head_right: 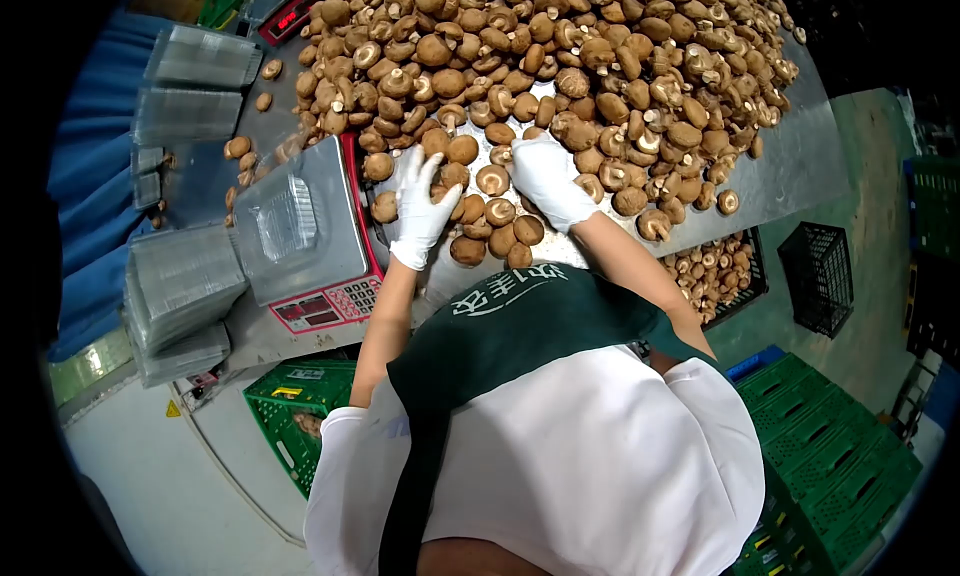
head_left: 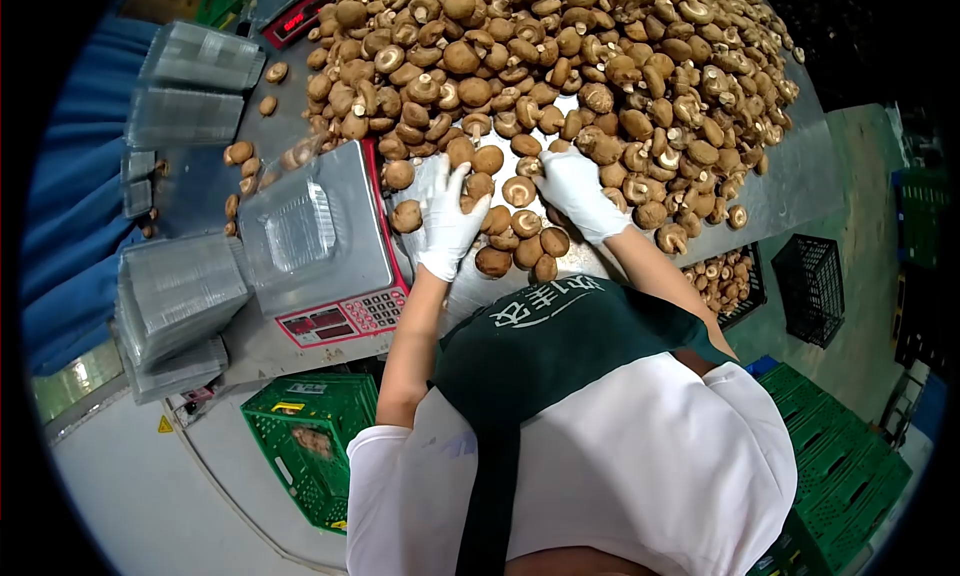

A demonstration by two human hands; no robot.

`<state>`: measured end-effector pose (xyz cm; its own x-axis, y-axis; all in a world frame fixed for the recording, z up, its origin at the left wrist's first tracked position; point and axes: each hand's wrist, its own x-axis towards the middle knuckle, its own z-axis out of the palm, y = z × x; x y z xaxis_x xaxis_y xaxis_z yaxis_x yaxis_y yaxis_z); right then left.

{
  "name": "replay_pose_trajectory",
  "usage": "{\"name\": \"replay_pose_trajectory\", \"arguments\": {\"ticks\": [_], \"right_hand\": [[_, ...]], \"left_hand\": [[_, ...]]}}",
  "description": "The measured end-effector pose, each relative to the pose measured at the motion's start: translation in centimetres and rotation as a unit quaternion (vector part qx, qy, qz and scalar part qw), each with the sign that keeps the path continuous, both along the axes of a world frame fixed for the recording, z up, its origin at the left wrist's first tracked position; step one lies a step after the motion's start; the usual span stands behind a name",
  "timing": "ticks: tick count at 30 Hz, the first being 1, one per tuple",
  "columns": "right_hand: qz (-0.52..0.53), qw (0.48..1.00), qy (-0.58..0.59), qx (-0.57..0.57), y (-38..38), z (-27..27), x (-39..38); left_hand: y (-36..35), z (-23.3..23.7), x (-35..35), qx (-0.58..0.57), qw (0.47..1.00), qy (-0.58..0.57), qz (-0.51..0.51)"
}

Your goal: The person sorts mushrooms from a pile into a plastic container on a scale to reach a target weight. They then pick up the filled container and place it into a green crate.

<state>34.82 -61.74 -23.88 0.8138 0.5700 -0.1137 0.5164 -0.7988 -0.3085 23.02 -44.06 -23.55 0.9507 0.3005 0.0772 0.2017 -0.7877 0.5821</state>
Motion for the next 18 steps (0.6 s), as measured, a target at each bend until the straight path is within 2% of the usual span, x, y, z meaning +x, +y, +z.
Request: {"name": "replay_pose_trajectory", "arguments": {"ticks": [1, 2, 3, 5, 7, 8, 9, 11, 13, 15, 16, 17, 18], "right_hand": [[0.04, 0.997, -0.008, -0.061, 0.4, -1.3, 0.4], [0.027, 1.0, -0.003, -0.013, 0.6, -0.7, 0.2], [0.025, 1.0, -0.004, -0.011, 0.5, 0.0, -0.2], [-0.047, 0.994, 0.072, 0.069, 0.2, 1.9, -0.4], [-0.078, 0.956, 0.241, 0.147, -0.5, 3.0, 0.5], [-0.082, 0.891, 0.351, 0.277, -1.0, 2.8, 0.5], [-0.085, 0.795, 0.449, 0.398, -1.5, 2.6, 0.5], [-0.054, 0.61, 0.577, 0.541, -2.3, 3.4, 0.5], [-0.018, 0.561, 0.588, 0.582, -1.7, 5.4, 0.3], [-0.048, 0.642, 0.572, 0.509, -0.4, 5.8, 0.4], [-0.064, 0.755, 0.51, 0.407, 0.5, 6.7, 0.2], [-0.046, 0.836, 0.428, 0.34, 1.8, 5.1, -0.1], [0.012, 0.93, 0.299, 0.214, 3.0, 5.4, -0.7]], "left_hand": [[-0.3, -0.3, 0.0, 0.042, 0.998, 0.045, -0.001], [-0.3, 0.0, 0.0, 0.039, 0.998, 0.046, -0.001], [-0.2, 0.2, -0.3, 0.035, 0.998, 0.047, -0.001], [0.8, -0.4, -1.4, 0.004, 0.999, 0.044, -0.001], [1.1, -0.6, -2.6, -0.028, 0.999, 0.045, 0.004], [1.1, -0.6, -3.2, -0.024, 1.0, 0.014, 0.001], [1.1, -0.6, -3.7, -0.019, 1.0, -0.018, -0.004], [1.1, -0.7, -4.3, -0.028, 0.999, -0.038, 0.001], [1.1, -0.9, -4.5, -0.047, 0.995, -0.082, 0.012], [1.2, -1.1, -4.3, -0.102, 0.988, -0.108, 0.047], [1.2, -1.3, -4.4, -0.125, 0.982, -0.124, 0.066], [1.3, -1.3, -4.5, -0.146, 0.976, -0.139, 0.086], [1.4, -1.2, -4.5, -0.146, 0.976, -0.14, 0.084]]}}
